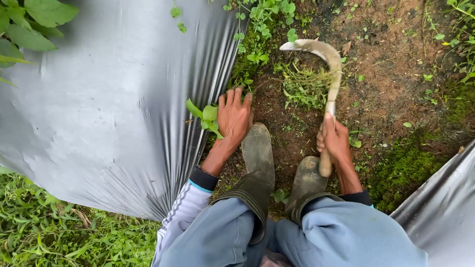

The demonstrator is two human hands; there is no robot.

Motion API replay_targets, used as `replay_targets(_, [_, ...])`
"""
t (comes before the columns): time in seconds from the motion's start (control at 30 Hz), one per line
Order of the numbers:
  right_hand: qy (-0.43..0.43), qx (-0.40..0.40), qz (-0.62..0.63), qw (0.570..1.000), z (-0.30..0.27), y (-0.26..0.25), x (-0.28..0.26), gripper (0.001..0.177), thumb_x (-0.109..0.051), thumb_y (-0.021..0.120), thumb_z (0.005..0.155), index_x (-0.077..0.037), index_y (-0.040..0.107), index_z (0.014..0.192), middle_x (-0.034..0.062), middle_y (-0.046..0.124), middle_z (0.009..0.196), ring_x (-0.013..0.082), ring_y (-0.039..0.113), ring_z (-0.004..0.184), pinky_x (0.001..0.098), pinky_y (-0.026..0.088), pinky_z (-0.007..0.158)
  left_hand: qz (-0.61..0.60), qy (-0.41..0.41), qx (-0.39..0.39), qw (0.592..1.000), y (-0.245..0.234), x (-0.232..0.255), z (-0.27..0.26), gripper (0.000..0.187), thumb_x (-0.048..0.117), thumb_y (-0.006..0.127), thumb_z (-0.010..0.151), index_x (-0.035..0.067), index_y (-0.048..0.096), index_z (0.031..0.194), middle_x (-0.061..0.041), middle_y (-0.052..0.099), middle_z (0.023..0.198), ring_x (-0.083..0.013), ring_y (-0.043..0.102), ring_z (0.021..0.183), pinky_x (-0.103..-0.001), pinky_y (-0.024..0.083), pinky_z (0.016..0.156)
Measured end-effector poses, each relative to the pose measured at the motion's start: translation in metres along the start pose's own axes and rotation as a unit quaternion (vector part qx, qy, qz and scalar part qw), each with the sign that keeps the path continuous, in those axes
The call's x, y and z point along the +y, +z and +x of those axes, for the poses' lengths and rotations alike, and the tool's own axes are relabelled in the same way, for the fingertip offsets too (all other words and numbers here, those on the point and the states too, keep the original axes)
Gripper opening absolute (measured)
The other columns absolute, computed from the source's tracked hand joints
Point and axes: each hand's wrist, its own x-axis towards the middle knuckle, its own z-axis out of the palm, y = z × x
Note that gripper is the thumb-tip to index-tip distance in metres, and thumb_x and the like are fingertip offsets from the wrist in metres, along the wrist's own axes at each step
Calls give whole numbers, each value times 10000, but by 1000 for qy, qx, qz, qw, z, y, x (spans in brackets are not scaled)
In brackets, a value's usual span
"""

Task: The person uses a sickle to cut weeds and grass growing along the edge of a plastic-covered garden bed. They gather the cut vegetation with their left hand and continue clearing the area between the bed and the surrounding soil.

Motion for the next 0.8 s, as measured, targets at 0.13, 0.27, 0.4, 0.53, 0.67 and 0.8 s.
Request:
replay_targets(0.13, [-13,42,75,996,16,4,-10,440,-447,395,1167,-117,524,907,-20,492,581,80,472,411,239,469,350,21,-10,-75,997,-11,0,2,282,221,747,909,105,708,1163,-168,610,1225,-303,516,1168,-447,401,945])
replay_targets(0.27, [-10,-33,-17,999,-3,1,2,431,-332,550,1113,-27,541,808,36,427,512,126,426,357,312,452,319,-23,2,-55,998,-13,-5,4,270,189,713,937,73,670,1178,-181,579,1227,-316,523,1145,-439,412,891])
replay_targets(0.4, [2,54,117,992,11,11,-12,377,-395,388,1174,-132,510,934,-34,487,597,70,461,430,225,466,375,-19,10,-52,998,-5,-11,2,289,197,771,881,111,681,1142,-137,588,1194,-293,532,1108,-430,417,852])
replay_targets(0.53, [-36,-36,-7,999,9,1,-5,405,-329,496,1142,-42,551,861,50,505,536,131,480,374,293,466,310,-36,33,-22,999,-8,-17,21,191,152,682,972,100,701,1155,-115,613,1196,-253,551,1085,-392,425,837])
replay_targets(0.67, [-19,40,89,995,21,6,-5,361,-322,410,1177,-99,531,920,-5,505,589,92,483,429,250,487,363,16,54,-16,998,-2,-21,42,229,158,709,964,137,716,1193,-87,642,1193,-222,566,1087,-373,435,863])
replay_targets(0.8, [-44,-34,-10,998,9,4,-10,398,-352,474,1160,-54,575,917,58,557,571,145,526,403,285,493,326,67,68,15,995,4,-15,81,310,127,719,965,122,676,1272,-106,648,1211,-232,592,1098,-377,469,861])
